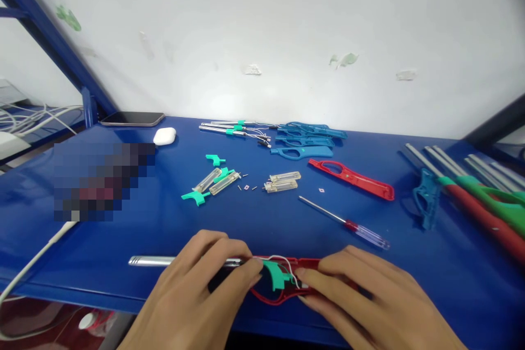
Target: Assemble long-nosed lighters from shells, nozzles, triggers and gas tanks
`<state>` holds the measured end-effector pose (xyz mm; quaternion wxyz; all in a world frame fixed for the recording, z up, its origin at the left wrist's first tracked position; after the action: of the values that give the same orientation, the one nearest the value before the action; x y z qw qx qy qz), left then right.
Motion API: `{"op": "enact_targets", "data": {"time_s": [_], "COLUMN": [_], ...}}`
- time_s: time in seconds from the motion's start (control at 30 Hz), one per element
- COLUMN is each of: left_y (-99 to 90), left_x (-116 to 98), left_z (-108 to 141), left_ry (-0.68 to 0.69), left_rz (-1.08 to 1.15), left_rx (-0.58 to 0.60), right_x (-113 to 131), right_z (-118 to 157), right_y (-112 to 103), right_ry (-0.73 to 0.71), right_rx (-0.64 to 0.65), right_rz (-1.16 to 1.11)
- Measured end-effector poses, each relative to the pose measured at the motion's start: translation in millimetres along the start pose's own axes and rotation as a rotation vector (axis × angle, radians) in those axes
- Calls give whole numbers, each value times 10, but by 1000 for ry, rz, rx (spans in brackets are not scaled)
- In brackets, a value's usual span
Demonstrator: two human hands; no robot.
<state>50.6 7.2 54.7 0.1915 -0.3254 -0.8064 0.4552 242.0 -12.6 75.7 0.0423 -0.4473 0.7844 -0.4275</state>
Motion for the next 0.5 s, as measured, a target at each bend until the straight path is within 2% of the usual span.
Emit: {"op": "enact_targets", "data": {"time_s": [0.27, 0.4, 0.5], "left_y": [102, 73, 10], "left_x": [25, -27, -140], "left_z": [30, -74, -200], "left_ry": [29, 77, 169], "left_rz": [-1, -17, -111], "left_rx": [88, 144, 109], "right_x": [12, 3, 0], "right_z": [-7, -16, -7], "right_y": [48, 28, -2], "right_ry": [-2, 10, 8], "right_rx": [22, 36, 33], "right_rz": [7, -5, -12]}}
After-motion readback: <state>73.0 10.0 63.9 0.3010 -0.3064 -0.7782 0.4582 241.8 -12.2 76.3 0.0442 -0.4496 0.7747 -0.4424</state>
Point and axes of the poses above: each hand's wrist, its own z-axis away from the middle knuckle, its own y-axis out of the palm, x = y × z, the point moved 7 cm from there along -z, towards the middle knuckle, and after that the axes turned 15 degrees about -z, right-handed, at the moved point
